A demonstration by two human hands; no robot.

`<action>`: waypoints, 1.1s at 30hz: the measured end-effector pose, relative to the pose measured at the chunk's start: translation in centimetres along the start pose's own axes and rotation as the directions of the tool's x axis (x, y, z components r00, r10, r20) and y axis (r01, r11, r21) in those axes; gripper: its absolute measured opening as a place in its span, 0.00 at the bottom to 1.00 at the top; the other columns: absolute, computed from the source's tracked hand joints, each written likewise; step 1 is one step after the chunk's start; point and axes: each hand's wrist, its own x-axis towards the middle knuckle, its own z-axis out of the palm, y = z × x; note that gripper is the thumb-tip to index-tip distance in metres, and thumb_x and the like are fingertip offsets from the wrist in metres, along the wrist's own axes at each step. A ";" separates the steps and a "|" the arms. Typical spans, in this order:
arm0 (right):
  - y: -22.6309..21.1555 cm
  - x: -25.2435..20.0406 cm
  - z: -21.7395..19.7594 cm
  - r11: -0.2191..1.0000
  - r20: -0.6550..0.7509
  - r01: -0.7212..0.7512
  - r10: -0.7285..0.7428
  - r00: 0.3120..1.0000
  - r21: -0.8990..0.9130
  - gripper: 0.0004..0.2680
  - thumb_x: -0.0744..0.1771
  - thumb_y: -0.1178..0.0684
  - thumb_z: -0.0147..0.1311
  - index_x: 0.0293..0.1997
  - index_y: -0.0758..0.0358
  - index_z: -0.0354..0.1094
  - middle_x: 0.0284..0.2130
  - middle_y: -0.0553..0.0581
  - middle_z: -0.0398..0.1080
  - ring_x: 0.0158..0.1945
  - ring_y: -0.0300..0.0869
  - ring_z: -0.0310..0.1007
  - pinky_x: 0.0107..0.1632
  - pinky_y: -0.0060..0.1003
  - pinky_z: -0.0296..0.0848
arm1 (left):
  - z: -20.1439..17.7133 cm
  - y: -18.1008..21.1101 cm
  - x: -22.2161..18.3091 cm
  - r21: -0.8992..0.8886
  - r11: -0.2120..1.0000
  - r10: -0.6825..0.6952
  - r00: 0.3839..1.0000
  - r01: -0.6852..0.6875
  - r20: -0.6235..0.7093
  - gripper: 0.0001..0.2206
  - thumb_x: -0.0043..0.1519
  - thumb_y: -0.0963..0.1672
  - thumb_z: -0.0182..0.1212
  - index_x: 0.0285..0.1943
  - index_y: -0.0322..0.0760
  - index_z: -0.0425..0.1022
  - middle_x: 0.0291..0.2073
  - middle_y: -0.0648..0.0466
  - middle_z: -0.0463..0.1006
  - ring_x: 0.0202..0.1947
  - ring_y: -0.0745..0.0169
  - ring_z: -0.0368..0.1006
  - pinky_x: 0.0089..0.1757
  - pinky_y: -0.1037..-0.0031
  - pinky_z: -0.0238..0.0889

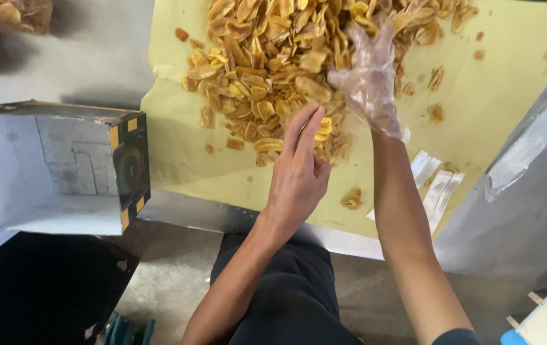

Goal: The person scoops dried banana chips from a large pile on a yellow sheet and places them into small clear plastic bags. They then seal each bag and set it aside on the table. The process is repeated multiple times throughout the clip.

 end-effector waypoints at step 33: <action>-20.1 -10.6 -0.1 0.985 -0.376 0.073 -0.127 0.918 -0.154 0.11 0.67 0.66 0.69 0.46 0.62 0.66 0.53 0.60 0.70 0.57 0.47 0.72 0.61 0.41 0.74 | 4.3 1.3 1.5 -0.069 0.996 0.059 0.998 -0.060 -0.020 0.36 0.56 0.33 0.62 0.76 0.32 0.55 0.72 0.42 0.59 0.69 0.36 0.65 0.59 0.62 0.71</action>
